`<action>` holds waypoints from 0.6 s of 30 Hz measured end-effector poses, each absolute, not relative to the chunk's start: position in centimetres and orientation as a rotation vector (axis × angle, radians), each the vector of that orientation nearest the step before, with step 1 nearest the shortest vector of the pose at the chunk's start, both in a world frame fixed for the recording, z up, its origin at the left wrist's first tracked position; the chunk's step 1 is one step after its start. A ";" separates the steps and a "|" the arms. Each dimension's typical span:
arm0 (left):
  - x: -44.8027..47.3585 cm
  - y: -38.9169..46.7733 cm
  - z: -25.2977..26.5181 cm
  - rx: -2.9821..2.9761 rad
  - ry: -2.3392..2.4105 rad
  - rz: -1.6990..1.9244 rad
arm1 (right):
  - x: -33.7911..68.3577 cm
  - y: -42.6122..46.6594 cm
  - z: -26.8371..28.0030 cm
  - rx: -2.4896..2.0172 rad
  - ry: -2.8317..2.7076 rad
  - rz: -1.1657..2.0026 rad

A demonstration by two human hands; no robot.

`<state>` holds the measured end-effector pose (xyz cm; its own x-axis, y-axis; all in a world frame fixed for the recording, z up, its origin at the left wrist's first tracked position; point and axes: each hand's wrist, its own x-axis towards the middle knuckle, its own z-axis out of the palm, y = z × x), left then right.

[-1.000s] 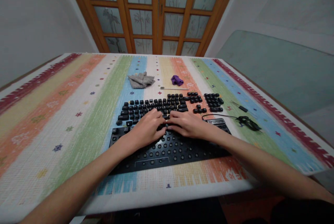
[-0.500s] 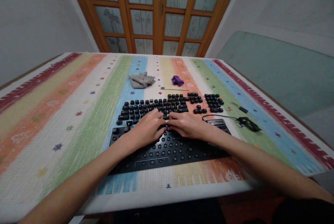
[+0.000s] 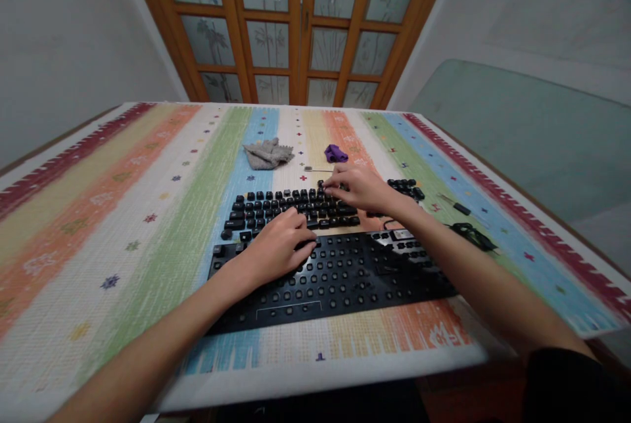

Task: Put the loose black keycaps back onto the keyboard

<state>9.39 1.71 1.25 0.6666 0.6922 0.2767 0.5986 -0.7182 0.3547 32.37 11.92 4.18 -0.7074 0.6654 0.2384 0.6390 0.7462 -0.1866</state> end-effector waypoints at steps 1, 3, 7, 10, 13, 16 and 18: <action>9.4 1.7 1.2 2.661 1.040 0.583 | 32.3 12.8 3.9 -1.067 -2.656 0.108; 9.4 1.6 1.2 2.682 1.034 0.576 | 32.2 14.3 3.3 -1.157 -2.656 0.068; 9.4 1.5 1.1 2.696 1.035 0.563 | 31.7 16.1 2.2 -1.232 -2.671 0.041; 9.3 1.3 1.2 2.685 1.029 0.551 | 31.6 16.8 1.8 -1.221 -2.692 0.059; 9.1 1.3 1.2 2.664 1.022 0.543 | 31.6 17.1 1.7 -1.215 -2.707 0.075; 9.0 1.4 1.2 2.653 1.015 0.540 | 31.6 17.1 1.6 -1.219 -2.722 0.093; 9.0 1.4 1.2 2.650 1.014 0.546 | 31.6 17.2 1.6 -1.228 -2.728 0.105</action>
